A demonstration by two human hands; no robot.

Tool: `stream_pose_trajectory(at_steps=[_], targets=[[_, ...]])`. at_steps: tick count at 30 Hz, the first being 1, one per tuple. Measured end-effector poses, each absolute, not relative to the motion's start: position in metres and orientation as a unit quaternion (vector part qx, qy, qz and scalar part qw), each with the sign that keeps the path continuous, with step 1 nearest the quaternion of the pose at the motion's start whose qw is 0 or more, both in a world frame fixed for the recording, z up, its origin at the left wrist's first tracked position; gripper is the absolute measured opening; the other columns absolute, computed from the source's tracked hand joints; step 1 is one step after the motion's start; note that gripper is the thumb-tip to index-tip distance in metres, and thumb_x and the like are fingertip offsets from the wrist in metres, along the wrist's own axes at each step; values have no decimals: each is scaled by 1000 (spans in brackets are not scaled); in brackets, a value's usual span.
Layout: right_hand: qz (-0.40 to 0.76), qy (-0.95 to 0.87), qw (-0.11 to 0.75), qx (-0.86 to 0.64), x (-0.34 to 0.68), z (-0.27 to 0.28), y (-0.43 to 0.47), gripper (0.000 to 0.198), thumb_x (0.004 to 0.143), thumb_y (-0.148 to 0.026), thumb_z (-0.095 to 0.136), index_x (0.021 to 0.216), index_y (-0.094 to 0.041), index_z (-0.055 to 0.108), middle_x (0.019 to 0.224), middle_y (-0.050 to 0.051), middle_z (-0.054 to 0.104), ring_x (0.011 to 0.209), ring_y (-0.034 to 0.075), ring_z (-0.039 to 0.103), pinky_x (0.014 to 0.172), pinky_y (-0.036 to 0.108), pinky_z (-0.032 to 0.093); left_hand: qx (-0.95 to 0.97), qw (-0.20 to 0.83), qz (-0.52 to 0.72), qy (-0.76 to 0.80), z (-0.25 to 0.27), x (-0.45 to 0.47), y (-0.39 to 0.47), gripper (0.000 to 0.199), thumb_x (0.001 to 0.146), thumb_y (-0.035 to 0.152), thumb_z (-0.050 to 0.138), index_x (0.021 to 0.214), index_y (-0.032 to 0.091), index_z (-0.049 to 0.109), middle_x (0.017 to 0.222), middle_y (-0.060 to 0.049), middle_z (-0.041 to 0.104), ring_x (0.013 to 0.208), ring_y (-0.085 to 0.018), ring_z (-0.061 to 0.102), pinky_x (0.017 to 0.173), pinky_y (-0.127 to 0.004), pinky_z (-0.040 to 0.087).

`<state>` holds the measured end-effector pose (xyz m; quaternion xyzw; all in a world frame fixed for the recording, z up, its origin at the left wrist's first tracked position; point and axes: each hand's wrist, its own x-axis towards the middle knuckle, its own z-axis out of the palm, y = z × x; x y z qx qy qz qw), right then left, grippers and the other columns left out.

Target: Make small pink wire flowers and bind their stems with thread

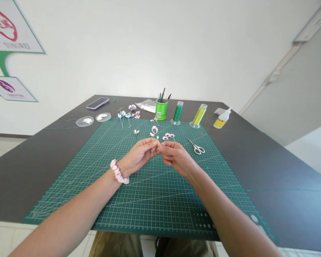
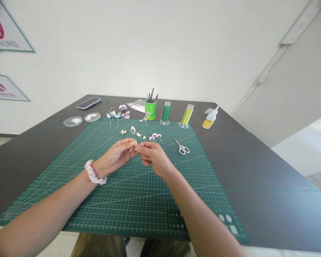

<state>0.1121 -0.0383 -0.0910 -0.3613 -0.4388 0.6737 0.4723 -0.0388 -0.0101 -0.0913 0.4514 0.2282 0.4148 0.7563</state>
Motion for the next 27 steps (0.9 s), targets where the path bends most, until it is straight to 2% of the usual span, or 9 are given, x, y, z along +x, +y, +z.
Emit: stream_pose_trajectory(at_steps=[7,16,21,27], targets=[[688,-428,467,-352,113,-90,-39,27,64,-37,81,62,-17,63,43,-12,28,42,5,15,38,20,20,459,757,409,221,-93,-38,-11,23,75,30,76,62,15,63,61,2,50,65,-11,47,72,-26,41],[690,-424,460,-363,112,-88,-39,24,62,-33,82,61,-17,64,42,-13,25,41,4,13,37,19,19,464,753,408,226,-96,-39,-8,22,75,30,74,64,13,64,62,2,50,63,-10,43,66,-24,37],[687,-425,461,-366,112,-87,-40,26,63,-34,80,60,-17,61,43,-12,26,41,4,15,37,19,19,464,749,412,232,-95,-39,-11,26,74,31,75,60,14,62,60,3,49,63,-10,44,67,-25,38],[636,-440,491,-402,108,-85,-42,29,62,-37,79,56,-18,57,42,-12,28,40,5,19,36,20,22,478,711,439,272,-93,-36,-14,17,70,29,78,73,14,71,69,0,61,67,-12,49,71,-28,40]])
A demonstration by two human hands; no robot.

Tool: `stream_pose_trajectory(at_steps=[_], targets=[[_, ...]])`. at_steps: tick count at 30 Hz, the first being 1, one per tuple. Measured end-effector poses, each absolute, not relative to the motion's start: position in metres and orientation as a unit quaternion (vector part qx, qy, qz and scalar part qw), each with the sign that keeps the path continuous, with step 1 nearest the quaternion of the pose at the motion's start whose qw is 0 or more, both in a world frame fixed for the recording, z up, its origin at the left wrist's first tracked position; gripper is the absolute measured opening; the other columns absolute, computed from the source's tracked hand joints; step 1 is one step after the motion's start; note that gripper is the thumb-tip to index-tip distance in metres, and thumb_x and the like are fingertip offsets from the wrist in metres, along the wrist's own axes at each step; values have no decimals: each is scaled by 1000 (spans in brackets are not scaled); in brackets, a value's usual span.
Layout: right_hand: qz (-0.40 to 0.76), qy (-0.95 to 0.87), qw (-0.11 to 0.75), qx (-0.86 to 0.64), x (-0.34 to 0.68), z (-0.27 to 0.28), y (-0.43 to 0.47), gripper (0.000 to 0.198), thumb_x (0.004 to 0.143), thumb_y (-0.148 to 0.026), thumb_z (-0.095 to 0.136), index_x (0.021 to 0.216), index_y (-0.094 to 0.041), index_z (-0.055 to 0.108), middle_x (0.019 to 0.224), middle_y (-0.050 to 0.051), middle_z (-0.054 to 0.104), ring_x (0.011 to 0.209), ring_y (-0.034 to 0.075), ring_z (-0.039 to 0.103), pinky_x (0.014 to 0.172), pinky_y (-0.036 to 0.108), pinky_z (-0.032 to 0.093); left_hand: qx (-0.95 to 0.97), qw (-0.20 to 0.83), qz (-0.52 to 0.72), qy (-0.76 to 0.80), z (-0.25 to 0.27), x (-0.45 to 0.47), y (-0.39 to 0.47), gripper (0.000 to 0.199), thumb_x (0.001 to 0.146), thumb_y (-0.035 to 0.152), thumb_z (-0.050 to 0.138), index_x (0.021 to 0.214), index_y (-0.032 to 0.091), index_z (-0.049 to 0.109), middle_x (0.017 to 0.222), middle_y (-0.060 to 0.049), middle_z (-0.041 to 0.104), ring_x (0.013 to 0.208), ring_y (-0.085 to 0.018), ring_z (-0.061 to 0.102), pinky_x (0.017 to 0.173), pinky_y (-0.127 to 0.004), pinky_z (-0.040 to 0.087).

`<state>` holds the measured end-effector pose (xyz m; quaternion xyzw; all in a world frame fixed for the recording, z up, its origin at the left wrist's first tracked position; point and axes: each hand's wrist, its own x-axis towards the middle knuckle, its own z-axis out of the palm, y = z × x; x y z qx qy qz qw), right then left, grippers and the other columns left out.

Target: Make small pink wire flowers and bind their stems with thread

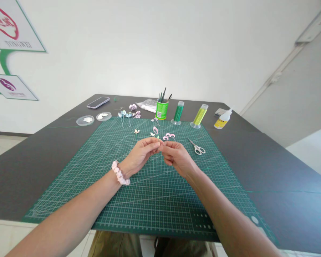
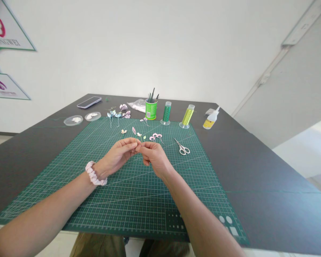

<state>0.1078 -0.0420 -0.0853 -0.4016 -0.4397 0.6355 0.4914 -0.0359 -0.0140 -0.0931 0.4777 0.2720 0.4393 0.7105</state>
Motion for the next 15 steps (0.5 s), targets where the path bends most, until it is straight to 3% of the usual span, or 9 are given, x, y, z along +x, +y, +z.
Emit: stream_pose_trajectory(at_steps=[6,15], targets=[[563,-459,518,-450,104,-89,-41,25,64,-37,77,58,-18,62,42,-11,30,39,5,23,35,21,25,503,637,485,325,-93,-34,-15,13,69,26,77,69,16,69,70,0,63,70,-13,52,75,-30,40],[541,-485,514,-457,105,-92,-42,23,68,-38,73,61,-18,64,46,-8,39,38,5,29,36,22,26,496,648,470,338,-92,-36,-14,17,65,28,78,63,16,67,65,1,61,67,-13,51,72,-30,39]])
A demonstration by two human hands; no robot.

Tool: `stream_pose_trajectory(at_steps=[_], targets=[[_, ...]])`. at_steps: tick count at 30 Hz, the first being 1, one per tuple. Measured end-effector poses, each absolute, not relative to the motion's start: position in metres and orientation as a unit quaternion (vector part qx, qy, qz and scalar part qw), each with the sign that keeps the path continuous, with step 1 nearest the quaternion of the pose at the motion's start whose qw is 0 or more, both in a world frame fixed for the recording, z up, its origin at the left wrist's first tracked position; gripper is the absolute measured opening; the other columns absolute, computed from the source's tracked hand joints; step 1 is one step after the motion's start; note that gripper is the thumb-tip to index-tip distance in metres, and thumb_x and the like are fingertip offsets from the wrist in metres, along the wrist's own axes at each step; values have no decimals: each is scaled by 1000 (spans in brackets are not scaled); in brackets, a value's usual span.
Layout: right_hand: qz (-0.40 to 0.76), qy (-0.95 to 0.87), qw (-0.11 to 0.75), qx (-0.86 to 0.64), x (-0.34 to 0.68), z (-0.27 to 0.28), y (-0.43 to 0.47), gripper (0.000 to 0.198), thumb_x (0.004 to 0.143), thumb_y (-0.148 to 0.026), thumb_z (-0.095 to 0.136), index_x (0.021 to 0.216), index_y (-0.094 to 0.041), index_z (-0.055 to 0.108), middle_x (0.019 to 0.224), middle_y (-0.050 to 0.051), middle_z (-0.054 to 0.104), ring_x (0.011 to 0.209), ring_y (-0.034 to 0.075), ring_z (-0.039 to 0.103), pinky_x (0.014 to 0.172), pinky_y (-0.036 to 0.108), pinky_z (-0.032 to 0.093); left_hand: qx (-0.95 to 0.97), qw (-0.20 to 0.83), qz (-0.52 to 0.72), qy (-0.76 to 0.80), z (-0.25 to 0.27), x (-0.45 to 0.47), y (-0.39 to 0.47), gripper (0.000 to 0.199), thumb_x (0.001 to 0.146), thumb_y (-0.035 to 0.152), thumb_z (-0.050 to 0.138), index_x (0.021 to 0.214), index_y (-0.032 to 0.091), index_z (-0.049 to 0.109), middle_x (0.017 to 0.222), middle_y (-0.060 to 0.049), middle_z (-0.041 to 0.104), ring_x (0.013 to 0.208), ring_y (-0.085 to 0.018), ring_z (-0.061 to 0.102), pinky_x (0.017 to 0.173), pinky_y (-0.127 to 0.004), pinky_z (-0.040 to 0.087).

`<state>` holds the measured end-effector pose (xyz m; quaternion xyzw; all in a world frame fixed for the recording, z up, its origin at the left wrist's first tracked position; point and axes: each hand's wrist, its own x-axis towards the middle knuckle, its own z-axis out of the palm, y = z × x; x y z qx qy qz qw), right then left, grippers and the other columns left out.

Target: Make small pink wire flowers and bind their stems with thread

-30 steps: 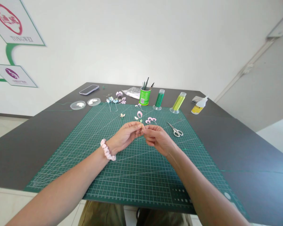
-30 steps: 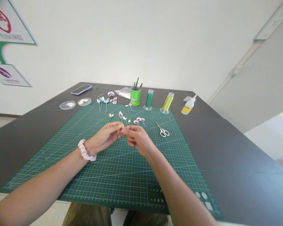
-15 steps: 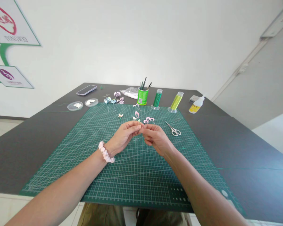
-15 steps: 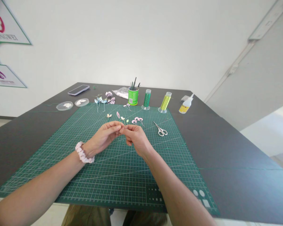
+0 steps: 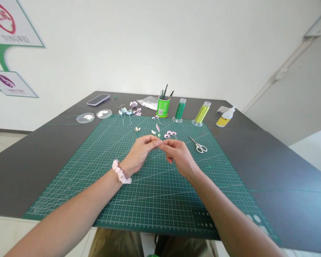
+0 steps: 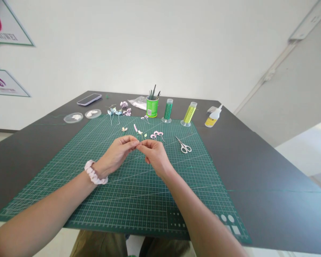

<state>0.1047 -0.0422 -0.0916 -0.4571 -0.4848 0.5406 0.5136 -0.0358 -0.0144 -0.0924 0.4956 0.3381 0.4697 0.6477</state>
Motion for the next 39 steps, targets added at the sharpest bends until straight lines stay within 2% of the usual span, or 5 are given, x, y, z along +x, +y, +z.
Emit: stream_pose_trajectory(at_steps=[10,39], targets=[[576,-474,507,-432,108,-93,-42,22,68,-38,74,63,-18,65,44,-10,36,41,6,26,38,23,26,455,711,439,308,-95,-38,-10,20,64,28,80,59,15,66,60,1,58,63,-11,47,71,-30,38],[605,-458,499,-418,112,-90,-39,23,63,-35,79,61,-17,65,41,-11,34,41,5,25,39,22,26,463,724,421,291,-92,-41,-8,22,67,25,78,56,14,62,56,3,53,60,-9,46,69,-28,39]])
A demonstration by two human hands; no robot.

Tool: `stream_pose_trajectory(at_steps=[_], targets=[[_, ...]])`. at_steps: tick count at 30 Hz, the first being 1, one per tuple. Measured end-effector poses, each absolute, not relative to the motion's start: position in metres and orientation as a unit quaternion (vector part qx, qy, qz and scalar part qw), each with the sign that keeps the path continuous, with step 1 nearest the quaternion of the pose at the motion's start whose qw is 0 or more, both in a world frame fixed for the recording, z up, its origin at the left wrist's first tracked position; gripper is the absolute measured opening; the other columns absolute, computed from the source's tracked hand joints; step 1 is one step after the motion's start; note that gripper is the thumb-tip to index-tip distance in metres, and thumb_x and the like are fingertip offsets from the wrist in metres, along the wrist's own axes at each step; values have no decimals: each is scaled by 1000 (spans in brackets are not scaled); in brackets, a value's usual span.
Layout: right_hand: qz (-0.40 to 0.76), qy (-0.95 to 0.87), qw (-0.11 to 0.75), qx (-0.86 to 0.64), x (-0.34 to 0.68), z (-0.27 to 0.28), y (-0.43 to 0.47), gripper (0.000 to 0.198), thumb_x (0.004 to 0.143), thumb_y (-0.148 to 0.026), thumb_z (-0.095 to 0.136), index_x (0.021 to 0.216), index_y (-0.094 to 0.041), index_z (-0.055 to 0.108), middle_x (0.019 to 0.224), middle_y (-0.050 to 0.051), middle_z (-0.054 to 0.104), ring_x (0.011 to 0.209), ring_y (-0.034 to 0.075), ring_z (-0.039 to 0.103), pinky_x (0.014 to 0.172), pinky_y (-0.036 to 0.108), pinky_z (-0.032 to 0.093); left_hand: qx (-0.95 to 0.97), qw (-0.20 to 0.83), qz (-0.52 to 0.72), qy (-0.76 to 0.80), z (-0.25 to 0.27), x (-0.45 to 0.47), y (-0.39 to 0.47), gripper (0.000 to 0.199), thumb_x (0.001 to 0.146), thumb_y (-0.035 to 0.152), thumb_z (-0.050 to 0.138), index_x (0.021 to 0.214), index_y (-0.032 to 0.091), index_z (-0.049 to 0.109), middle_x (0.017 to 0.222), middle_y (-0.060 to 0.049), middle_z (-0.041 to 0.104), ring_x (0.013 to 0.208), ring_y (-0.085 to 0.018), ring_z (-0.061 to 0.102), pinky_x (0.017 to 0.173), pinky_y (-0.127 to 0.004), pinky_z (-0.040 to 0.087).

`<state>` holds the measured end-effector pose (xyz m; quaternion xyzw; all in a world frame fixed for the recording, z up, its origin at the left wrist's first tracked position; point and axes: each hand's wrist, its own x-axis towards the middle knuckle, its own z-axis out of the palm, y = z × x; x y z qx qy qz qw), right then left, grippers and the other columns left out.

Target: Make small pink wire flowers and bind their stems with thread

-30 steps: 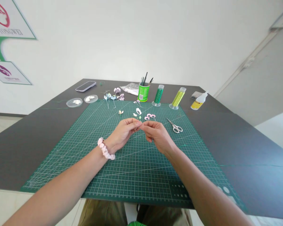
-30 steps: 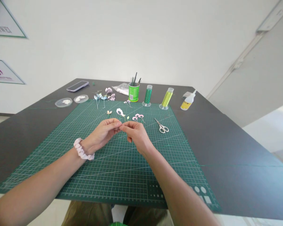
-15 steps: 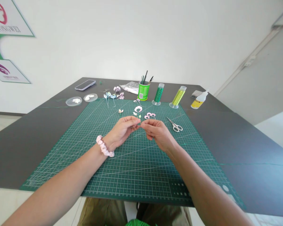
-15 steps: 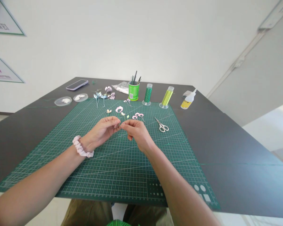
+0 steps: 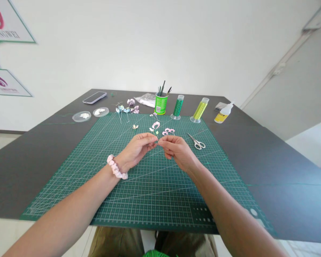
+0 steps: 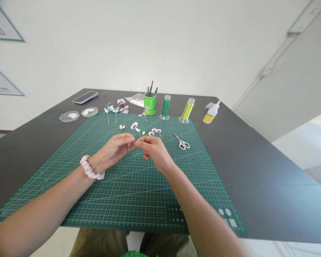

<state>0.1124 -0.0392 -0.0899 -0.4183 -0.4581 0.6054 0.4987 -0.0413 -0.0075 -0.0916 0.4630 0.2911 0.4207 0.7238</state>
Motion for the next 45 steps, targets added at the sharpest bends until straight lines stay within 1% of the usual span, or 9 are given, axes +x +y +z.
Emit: stream_pose_trajectory(at_steps=[10,17,31,37,45], targets=[[614,-459,494,-410,113,-91,-38,22,63,-34,80,61,-17,65,41,-11,35,40,5,26,39,22,26,461,733,413,283,-94,-42,-6,18,69,23,77,59,13,66,58,2,56,61,-9,47,68,-27,39],[622,-461,491,-399,114,-93,-37,21,66,-33,78,62,-17,64,43,-11,34,40,5,25,38,22,25,465,731,410,285,-97,-43,-4,17,70,23,77,61,13,66,60,2,56,62,-10,47,70,-28,38],[625,-453,490,-406,113,-92,-38,23,63,-34,79,61,-17,64,42,-11,34,40,5,25,39,21,26,470,726,410,289,-97,-42,-5,15,69,25,76,63,14,68,62,2,56,63,-10,46,70,-28,38],[624,-450,489,-412,112,-91,-38,24,62,-34,80,62,-17,64,41,-11,35,40,5,25,39,20,27,467,729,412,284,-95,-42,-5,22,68,26,78,56,14,64,60,2,55,65,-10,49,70,-26,39],[620,-454,493,-408,113,-91,-39,22,62,-34,79,60,-18,64,41,-11,35,40,5,25,39,21,27,470,732,404,283,-96,-42,-6,22,69,29,79,60,14,66,61,2,55,64,-10,48,68,-26,40]])
